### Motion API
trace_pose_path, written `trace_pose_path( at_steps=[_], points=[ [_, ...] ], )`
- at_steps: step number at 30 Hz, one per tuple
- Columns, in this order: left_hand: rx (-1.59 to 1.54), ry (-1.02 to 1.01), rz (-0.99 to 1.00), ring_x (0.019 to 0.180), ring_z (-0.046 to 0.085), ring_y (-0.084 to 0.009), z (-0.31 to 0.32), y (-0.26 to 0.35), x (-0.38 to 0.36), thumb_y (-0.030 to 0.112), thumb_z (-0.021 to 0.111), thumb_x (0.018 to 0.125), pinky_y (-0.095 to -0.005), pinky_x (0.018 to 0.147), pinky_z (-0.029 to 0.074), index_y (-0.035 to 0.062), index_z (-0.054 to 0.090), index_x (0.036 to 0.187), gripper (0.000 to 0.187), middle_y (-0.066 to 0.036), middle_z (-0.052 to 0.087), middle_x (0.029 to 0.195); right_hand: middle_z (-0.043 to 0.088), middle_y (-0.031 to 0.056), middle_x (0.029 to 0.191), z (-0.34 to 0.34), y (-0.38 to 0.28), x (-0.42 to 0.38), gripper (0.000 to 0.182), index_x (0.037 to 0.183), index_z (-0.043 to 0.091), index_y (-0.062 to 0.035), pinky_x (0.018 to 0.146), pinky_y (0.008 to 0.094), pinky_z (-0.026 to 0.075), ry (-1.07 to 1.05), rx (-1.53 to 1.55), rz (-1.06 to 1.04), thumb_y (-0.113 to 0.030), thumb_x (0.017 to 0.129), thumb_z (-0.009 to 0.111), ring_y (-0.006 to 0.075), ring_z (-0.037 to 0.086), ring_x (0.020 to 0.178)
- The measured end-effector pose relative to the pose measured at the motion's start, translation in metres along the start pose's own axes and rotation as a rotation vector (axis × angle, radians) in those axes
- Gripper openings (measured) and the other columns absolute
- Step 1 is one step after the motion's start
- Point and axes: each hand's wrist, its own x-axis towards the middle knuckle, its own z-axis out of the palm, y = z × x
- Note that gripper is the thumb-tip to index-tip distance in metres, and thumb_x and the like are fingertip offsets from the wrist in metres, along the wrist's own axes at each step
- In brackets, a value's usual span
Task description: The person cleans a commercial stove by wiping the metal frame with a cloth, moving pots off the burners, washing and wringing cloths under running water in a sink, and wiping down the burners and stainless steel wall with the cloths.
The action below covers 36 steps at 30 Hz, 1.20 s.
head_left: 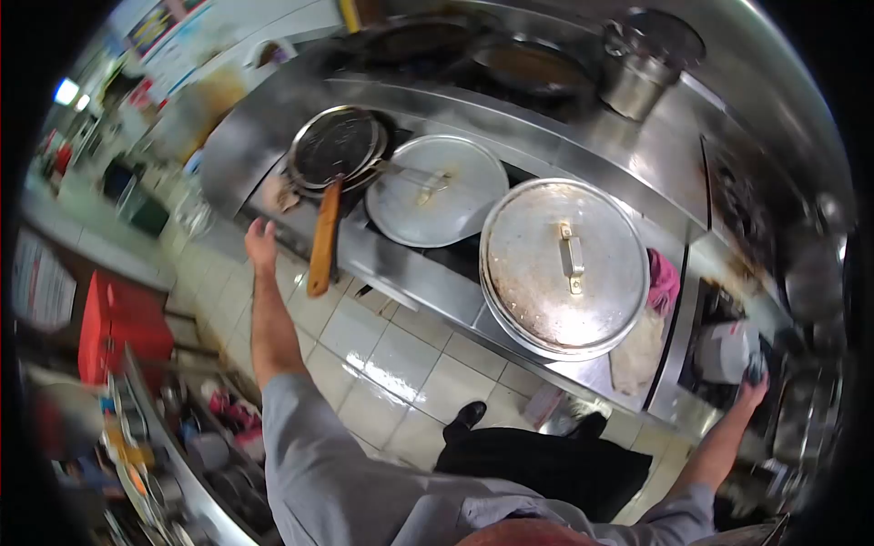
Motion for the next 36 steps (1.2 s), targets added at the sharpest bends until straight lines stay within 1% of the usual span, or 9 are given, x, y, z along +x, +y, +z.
trace_pose_path(
  at_steps=[3,4,6,13,19,22,23,26,36],
  points=[
    [0.235,-0.008,0.257,0.107,0.052,-0.0333,0.049,-0.064,0.030,0.035,0.063,0.081,-0.0426,0.092,0.041,-0.0062,0.054,0.112,0.053,-0.021,0.057,0.112,0.061,0.0119,0.105,-0.026,0.006,0.021,0.029,0.111,0.056,-0.0044,0.081,0.0417,0.050,0.078,-0.102,-0.099,-0.018,0.085,0.053,0.0291,0.060,0.094],
    [-0.094,-0.242,0.240,0.109,0.050,-0.0339,0.047,-0.049,0.038,0.034,0.066,0.079,-0.0425,0.094,0.039,-0.0063,0.052,0.115,0.055,-0.022,0.055,0.114,0.062,0.0103,0.103,-0.022,0.006,0.016,0.028,0.109,0.057,-0.0062,0.080,0.0425,0.049,0.166,-0.098,-0.152,-0.016,0.083,0.057,0.0285,0.060,0.094],
    [0.205,-0.036,0.320,0.117,0.044,-0.0338,0.080,-0.087,0.071,0.030,0.067,0.080,-0.0410,0.099,0.035,-0.0054,0.046,0.122,0.059,-0.022,0.048,0.124,0.061,0.0102,0.104,-0.008,0.006,0.010,0.022,0.103,0.058,-0.0063,0.082,0.0464,0.048,0.211,0.051,-0.124,-0.010,0.081,0.061,0.0310,0.059,0.094],
    [0.269,-0.233,0.059,0.120,0.042,-0.0389,0.115,-0.064,0.097,0.028,0.068,0.077,-0.0431,0.095,0.036,0.0040,0.013,0.141,0.087,-0.022,0.040,0.134,0.059,0.0160,0.104,0.051,0.032,-0.051,0.024,0.109,0.050,-0.0005,0.081,0.0519,0.051,0.348,0.133,-0.345,-0.003,0.086,0.055,0.0335,0.061,0.093],
    [0.821,-0.273,0.182,0.095,0.057,-0.0357,0.116,-0.058,0.086,0.050,0.057,0.078,-0.0478,0.076,0.045,0.0011,0.060,0.101,0.054,-0.021,0.059,0.107,0.059,0.0154,0.102,0.063,0.047,-0.072,0.025,0.109,0.048,0.0004,0.081,0.0508,0.052,0.294,0.115,-0.448,-0.003,0.086,0.055,0.0328,0.061,0.091],
    [0.765,-0.166,0.028,0.093,0.060,-0.0323,0.100,-0.064,0.090,0.048,0.049,0.084,-0.0433,0.079,0.047,0.0018,0.063,0.096,0.050,-0.017,0.063,0.100,0.059,0.0148,0.102,0.068,0.050,-0.076,0.025,0.109,0.050,-0.0002,0.078,0.0534,0.052,0.273,0.156,-0.408,-0.004,0.085,0.057,0.0332,0.061,0.091],
    [0.217,-0.083,-0.133,0.096,0.058,-0.0294,0.087,-0.059,0.080,0.044,0.048,0.086,-0.0406,0.081,0.047,0.0016,0.062,0.102,0.047,-0.015,0.060,0.105,0.059,0.0146,0.102,0.062,0.047,-0.071,0.025,0.108,0.051,-0.0002,0.076,0.0543,0.052,0.248,0.161,-0.386,-0.005,0.084,0.059,0.0330,0.061,0.090],
    [-0.576,0.004,-0.106,0.103,0.052,-0.0232,0.000,0.039,0.010,0.038,0.048,0.088,-0.0362,0.085,0.046,-0.0031,0.055,0.112,0.048,-0.013,0.052,0.116,0.058,0.0138,0.107,0.090,0.032,-0.093,0.026,0.109,0.052,-0.0045,0.082,0.0585,0.046,0.278,0.166,-0.295,-0.016,0.086,0.058,0.0352,0.058,0.096],
    [-0.945,-0.587,-0.169,0.103,0.051,-0.0256,-0.057,0.423,-0.282,0.026,0.050,0.086,-0.0367,0.088,0.044,-0.0033,0.040,0.121,0.047,-0.016,0.049,0.116,0.061,0.0136,0.107,0.140,0.010,-0.053,0.027,0.107,0.056,-0.0014,0.092,0.0488,0.043,-0.097,0.316,-0.103,-0.018,0.086,0.054,0.0309,0.059,0.096]
  ],
)
